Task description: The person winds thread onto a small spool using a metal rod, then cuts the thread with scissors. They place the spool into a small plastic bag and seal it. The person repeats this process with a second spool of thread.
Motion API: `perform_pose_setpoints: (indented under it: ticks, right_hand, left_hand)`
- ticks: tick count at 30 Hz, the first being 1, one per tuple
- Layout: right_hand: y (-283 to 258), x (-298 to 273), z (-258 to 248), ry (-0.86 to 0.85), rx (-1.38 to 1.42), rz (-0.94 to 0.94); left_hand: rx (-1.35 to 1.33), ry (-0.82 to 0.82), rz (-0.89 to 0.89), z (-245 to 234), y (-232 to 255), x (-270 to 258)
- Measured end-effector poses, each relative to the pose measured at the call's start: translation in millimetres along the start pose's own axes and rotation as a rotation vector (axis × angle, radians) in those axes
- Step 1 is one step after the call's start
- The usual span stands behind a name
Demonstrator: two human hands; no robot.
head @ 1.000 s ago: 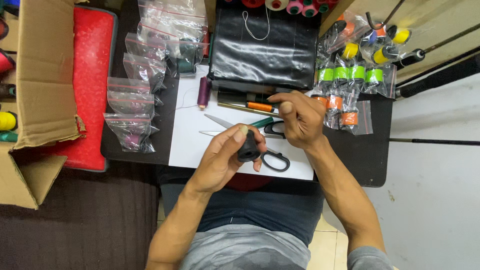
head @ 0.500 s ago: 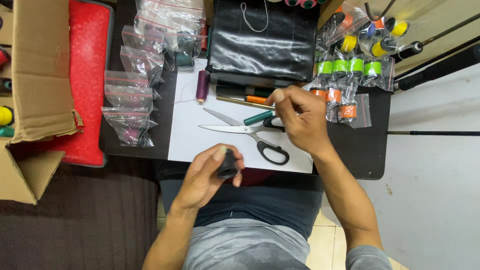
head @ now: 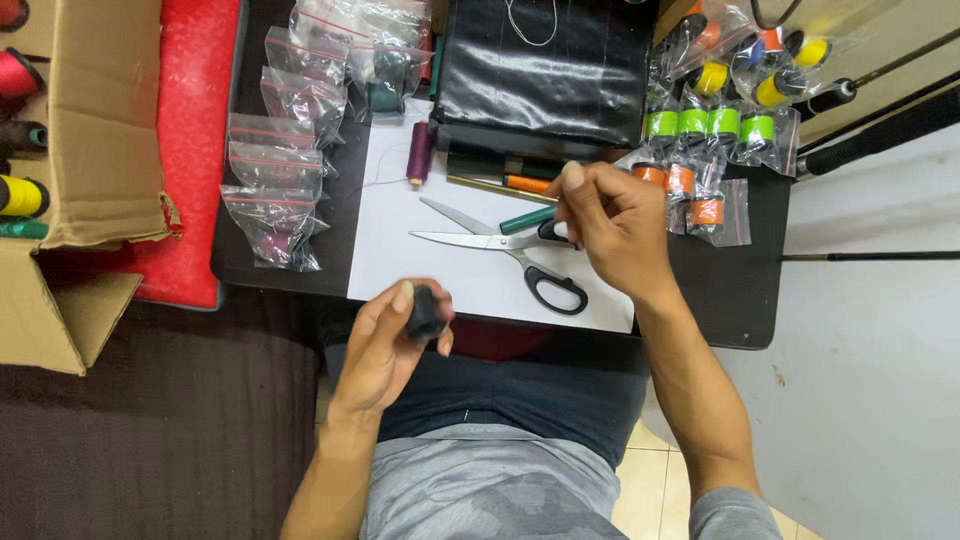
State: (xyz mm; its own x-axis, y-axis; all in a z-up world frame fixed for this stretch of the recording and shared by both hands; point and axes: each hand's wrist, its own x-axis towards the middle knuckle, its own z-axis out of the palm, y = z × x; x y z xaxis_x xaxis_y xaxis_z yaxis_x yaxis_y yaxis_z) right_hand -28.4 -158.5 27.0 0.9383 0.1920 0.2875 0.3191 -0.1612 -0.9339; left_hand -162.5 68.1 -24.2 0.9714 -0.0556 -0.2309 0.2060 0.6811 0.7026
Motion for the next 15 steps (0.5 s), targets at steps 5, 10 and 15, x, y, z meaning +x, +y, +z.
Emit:
perform_pose_setpoints:
  ticks: [5, 10, 15]
  right_hand:
    - [-15, -15, 1, -0.142, 0.184, 0.155]
    - [-26, -26, 0, -0.268, 0.272, 0.231]
    - [-41, -33, -4, -0.359, 0.3, 0.228]
  left_hand:
    - [0.087, -0.029, 0.103, 8, -7, 19]
    - [0.27, -0.071, 0.265, 11, -11, 43]
    - [0.226, -0.088, 0.25, 31, -6, 45]
